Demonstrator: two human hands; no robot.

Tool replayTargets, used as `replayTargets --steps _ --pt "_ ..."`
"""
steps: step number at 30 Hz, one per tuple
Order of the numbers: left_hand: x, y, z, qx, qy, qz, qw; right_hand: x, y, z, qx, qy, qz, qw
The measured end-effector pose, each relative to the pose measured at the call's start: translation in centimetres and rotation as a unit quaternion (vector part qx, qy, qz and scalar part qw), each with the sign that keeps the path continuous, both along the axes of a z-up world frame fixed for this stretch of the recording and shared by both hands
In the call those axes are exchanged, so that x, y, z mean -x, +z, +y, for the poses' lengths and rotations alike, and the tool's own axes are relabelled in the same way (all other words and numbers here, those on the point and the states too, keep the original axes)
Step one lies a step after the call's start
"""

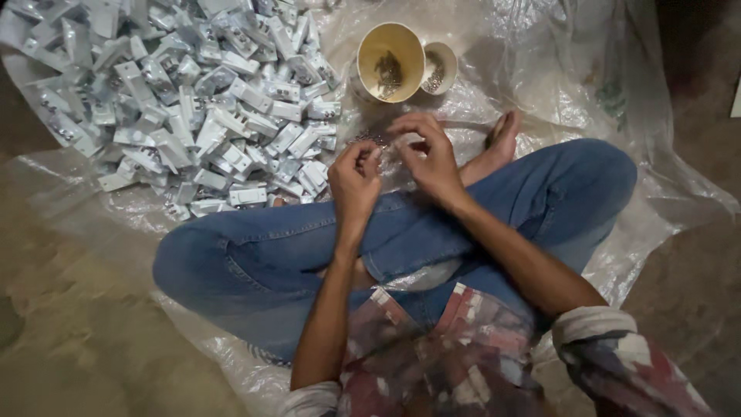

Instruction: The person sits on the floor and repeatedly picks up small white electronic components, attaching small metallic parts to them by hand. They place the finished units into a nearby container while another person works alongside them.

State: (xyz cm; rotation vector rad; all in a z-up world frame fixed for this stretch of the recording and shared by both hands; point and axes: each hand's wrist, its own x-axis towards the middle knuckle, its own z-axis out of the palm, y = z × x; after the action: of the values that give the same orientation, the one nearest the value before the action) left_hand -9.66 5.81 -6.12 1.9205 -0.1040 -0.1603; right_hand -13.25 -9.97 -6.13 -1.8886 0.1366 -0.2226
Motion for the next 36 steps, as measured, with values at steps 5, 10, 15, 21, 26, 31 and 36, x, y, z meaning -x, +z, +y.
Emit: replayTargets --steps 5,10,15,21,26,31,36 --pt "0.2 0.1 0.0 0.006 0.002 0.006 1.0 0.0 -0.8 0.0 0.031 0.024 0.163 0.986" --pt "0.2 0.2 -0.1 -0.007 -0.001 -0.009 1.0 0.0 -0.6 -0.3 -0.047 0.046 -0.001 0.998" --pt "0.2 0.1 -0.2 -0.004 -0.002 -0.015 1.0 0.1 -0.8 0.0 -0.046 -0.017 0.161 0.986" --pt "0.2 -0.2 -0.1 -0.027 -0.012 -0.067 0.997 -0.1 -0.8 -0.6 -0.053 0.046 -0.025 0.997" --pt "0.1 -0.3 0.0 -0.005 -0.014 -0.028 1.0 -0.3 -0.4 -0.5 -0.024 -0.002 0.157 0.987" --pt "0.1 -0.3 0.0 -0.037 -0.018 -0.035 0.999 -0.3 -0.9 -0.8 -0.033 0.048 0.071 0.996" --pt "0.1 -0.1 0.1 -0.025 -0.012 -0.031 0.999 -0.1 -1.3 -0.9 -0.125 0.011 0.094 0.988"
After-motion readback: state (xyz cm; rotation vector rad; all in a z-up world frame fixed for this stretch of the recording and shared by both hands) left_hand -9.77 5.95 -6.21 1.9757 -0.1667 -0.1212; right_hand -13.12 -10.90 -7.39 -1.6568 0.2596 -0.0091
